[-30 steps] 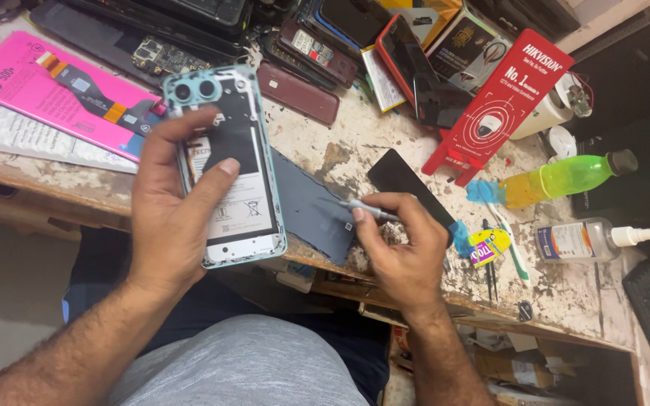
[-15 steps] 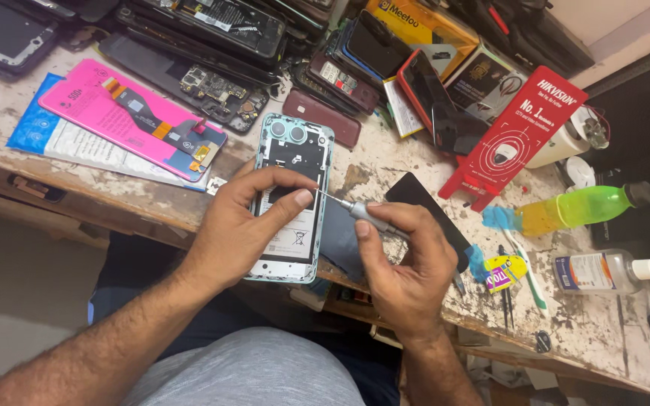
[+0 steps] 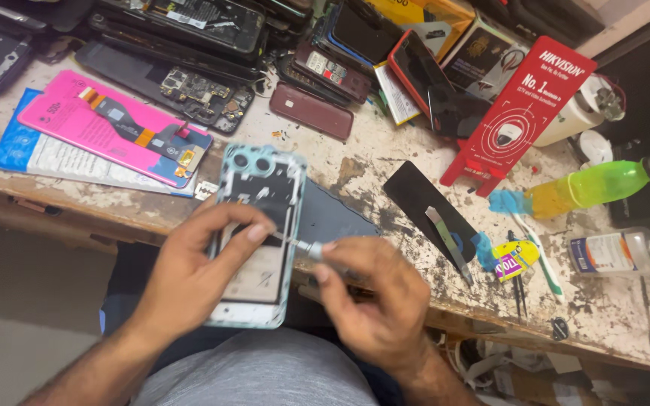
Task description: The person uses a screwdriver to remove screws from a disassembled smartphone and then applies adhesive from a tube around the internal frame. The phone remains open on the workbench throughout the clip.
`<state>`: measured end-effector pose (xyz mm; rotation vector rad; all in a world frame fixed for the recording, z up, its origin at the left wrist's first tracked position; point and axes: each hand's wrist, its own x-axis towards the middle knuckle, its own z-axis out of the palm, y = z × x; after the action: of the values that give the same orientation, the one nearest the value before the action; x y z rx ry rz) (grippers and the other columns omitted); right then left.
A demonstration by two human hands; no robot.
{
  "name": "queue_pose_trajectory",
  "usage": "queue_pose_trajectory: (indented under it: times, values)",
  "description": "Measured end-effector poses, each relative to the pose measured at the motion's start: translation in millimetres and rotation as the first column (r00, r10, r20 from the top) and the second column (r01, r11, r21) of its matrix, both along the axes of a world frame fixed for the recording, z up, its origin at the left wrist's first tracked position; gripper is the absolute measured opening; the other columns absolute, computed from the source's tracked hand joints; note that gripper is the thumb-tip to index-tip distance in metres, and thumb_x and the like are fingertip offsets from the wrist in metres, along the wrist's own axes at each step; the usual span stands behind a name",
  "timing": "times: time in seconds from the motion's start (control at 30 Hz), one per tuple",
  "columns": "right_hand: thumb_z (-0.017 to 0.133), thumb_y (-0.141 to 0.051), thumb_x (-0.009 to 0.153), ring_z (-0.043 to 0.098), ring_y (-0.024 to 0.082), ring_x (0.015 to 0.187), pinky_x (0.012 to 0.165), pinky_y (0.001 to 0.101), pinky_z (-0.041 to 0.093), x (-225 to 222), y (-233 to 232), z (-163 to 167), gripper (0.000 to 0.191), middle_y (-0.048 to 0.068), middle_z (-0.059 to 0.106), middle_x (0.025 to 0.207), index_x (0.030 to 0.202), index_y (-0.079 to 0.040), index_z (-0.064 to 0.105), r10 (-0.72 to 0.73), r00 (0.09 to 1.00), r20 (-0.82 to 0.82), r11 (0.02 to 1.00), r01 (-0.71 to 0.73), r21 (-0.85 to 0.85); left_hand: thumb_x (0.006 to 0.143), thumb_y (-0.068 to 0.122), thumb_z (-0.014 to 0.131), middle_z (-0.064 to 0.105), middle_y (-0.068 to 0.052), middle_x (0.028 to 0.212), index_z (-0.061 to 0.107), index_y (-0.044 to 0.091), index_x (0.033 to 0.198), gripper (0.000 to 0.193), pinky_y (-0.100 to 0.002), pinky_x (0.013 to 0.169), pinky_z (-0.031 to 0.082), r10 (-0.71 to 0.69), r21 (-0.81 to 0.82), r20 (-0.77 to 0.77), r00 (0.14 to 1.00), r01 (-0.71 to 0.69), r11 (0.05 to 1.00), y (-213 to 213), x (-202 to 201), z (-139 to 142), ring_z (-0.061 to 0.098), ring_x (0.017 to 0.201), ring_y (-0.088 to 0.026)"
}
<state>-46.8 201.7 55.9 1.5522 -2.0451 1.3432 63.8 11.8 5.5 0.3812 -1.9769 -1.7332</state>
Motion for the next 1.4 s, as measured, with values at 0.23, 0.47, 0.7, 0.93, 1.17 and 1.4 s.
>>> queue_pose_trajectory:
  times: [0.23,0.47,0.7,0.93,1.17,1.4]
  values:
    - [0.080,0.003,0.089,0.074,0.021,0.093,0.082,0.0319,0.062,18,-4,-9,0.026,0.010,0.072,0.100,0.110,-0.001,0.065,0.129,0.990,0.049,0.992,-0.129,-0.017,0.095,0.013,0.068,0.066,-0.004,0.098,0.073,0.003,0.103,0.013,-0.024,0.081,0.051,0.022,0.032,0.082,0.996,-0.025,0.999,1,36,-5,0.063,0.092,-0.010]
    - [0.079,0.003,0.089,0.074,0.020,0.095,0.082,0.0310,0.063,16,-2,-11,0.025,0.010,0.072,0.100,0.109,-0.001,0.064,0.107,0.993,0.060,0.994,-0.104,-0.044,0.095,0.013,0.069,0.069,-0.005,0.098,0.075,0.004,0.105,0.015,-0.025,0.079,0.053,0.037,0.093,0.117,0.992,-0.048,0.995,5,32,2,0.065,0.091,-0.010]
    - [0.076,0.002,0.093,0.072,0.020,0.101,0.089,0.0307,0.061,-11,21,3,0.021,0.012,0.071,0.106,0.111,0.002,0.065,-0.124,0.992,0.031,0.989,0.126,-0.079,0.104,0.013,0.056,0.073,-0.006,0.120,0.071,0.006,0.122,0.023,-0.030,0.102,0.047,0.058,-0.010,-0.030,0.998,-0.059,0.998,7,-17,16,0.065,0.115,-0.017]
    - [0.075,0.004,0.092,0.071,0.019,0.095,0.086,0.0281,0.057,-32,29,4,0.018,0.012,0.071,0.103,0.108,0.001,0.069,-0.232,0.970,0.073,0.972,0.229,0.041,0.090,-0.004,0.062,0.060,-0.012,0.136,0.059,0.006,0.141,0.052,-0.033,0.115,0.045,0.095,-0.097,-0.293,0.951,-0.129,0.987,-9,-72,13,0.059,0.132,-0.021]
    - [0.075,0.002,0.092,0.074,0.017,0.094,0.084,0.0277,0.058,-33,17,-3,0.018,0.009,0.074,0.102,0.108,-0.003,0.069,-0.183,0.983,0.019,0.974,0.179,0.135,0.089,-0.007,0.061,0.063,-0.011,0.135,0.061,0.007,0.139,0.052,-0.034,0.115,0.046,0.076,-0.125,-0.284,0.956,-0.116,0.985,-9,-74,10,0.060,0.131,-0.021]
    - [0.074,0.002,0.093,0.074,0.018,0.096,0.085,0.0288,0.059,-34,11,-3,0.018,0.009,0.074,0.102,0.110,-0.003,0.068,-0.142,0.990,-0.003,0.976,0.140,0.165,0.092,-0.004,0.059,0.061,-0.010,0.131,0.062,0.008,0.138,0.048,-0.032,0.108,0.054,0.053,-0.041,-0.191,0.980,-0.062,0.997,-7,-72,14,0.062,0.127,-0.018]
